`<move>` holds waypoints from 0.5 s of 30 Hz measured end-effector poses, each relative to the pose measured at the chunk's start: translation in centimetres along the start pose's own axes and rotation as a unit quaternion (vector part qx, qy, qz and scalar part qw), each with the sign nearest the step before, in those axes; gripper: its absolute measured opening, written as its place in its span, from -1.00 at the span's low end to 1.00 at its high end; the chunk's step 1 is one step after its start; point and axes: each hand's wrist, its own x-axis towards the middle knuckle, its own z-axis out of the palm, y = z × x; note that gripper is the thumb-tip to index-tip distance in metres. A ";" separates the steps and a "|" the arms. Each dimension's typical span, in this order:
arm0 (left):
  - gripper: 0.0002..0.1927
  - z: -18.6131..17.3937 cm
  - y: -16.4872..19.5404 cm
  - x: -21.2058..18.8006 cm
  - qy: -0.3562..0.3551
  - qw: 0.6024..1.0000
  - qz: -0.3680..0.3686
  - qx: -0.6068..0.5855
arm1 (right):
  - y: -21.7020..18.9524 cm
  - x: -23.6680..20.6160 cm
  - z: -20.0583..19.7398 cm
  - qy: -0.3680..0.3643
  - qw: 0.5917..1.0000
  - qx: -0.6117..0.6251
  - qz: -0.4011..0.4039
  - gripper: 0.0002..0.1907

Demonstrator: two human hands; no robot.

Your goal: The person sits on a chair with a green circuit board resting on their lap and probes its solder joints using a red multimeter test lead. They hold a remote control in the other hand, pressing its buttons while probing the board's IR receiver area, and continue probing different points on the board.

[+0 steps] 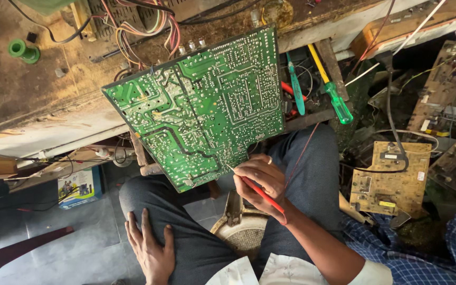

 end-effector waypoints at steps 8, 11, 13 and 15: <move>-0.25 -0.3 0.5 0.3 -0.008 1.000 -0.008 -0.002 | -0.2 0.4 0.0 -0.006 1.000 -0.010 -0.004 -0.74; -0.26 -0.5 0.8 0.5 -0.011 1.000 -0.005 -0.005 | -0.5 0.5 -0.2 -0.009 1.000 -0.015 0.009 -0.74; -0.25 -0.7 0.8 0.6 -0.019 1.000 -0.002 -0.002 | -0.6 0.3 -0.3 -0.016 0.999 -0.024 0.019 -0.73; -0.27 -0.9 0.6 0.2 -0.026 1.000 0.005 -0.013 | -0.6 0.0 -0.4 -0.035 0.998 -0.033 0.029 -0.71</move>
